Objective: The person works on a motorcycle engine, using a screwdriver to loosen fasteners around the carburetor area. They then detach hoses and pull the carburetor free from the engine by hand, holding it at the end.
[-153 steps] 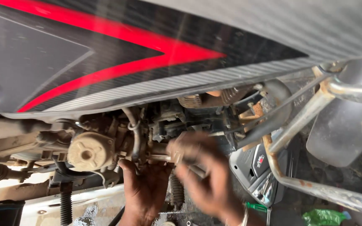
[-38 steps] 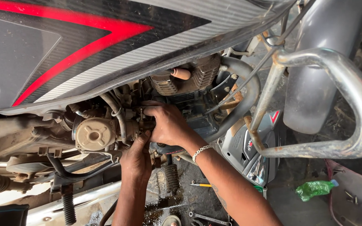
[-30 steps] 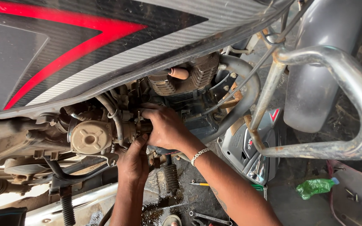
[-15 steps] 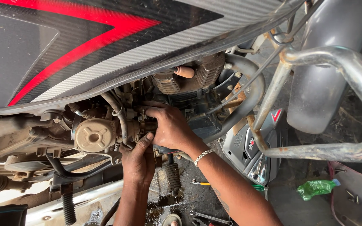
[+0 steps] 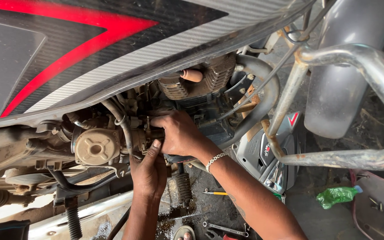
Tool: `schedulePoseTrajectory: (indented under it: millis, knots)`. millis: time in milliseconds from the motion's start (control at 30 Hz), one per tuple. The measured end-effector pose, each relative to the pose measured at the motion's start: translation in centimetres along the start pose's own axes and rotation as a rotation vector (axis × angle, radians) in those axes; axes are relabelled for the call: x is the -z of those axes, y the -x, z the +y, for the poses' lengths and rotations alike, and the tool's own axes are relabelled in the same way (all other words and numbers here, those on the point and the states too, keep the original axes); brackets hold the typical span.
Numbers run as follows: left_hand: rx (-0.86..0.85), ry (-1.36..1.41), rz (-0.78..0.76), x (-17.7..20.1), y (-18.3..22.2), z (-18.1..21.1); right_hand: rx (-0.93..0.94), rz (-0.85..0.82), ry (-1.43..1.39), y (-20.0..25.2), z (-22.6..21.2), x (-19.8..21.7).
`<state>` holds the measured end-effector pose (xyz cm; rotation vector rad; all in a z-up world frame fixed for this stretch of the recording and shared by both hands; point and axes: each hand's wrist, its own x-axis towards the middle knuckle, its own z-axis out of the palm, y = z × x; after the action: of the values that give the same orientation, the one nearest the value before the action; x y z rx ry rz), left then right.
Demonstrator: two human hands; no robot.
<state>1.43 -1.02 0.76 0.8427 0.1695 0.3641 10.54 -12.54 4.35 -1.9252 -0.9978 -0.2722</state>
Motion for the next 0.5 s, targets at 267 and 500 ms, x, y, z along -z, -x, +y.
schedulePoseTrajectory:
  millis: [267, 500]
  knots:
    - [-0.179, 0.014, 0.065, -0.2, -0.5, -1.4, -0.060, -0.186, -0.034, -0.5, 0.0, 1.7]
    - [-0.211, -0.084, 0.103, -0.2, 0.3, -1.8, -0.060, -0.365, -0.076, -1.4, 1.3, 3.9]
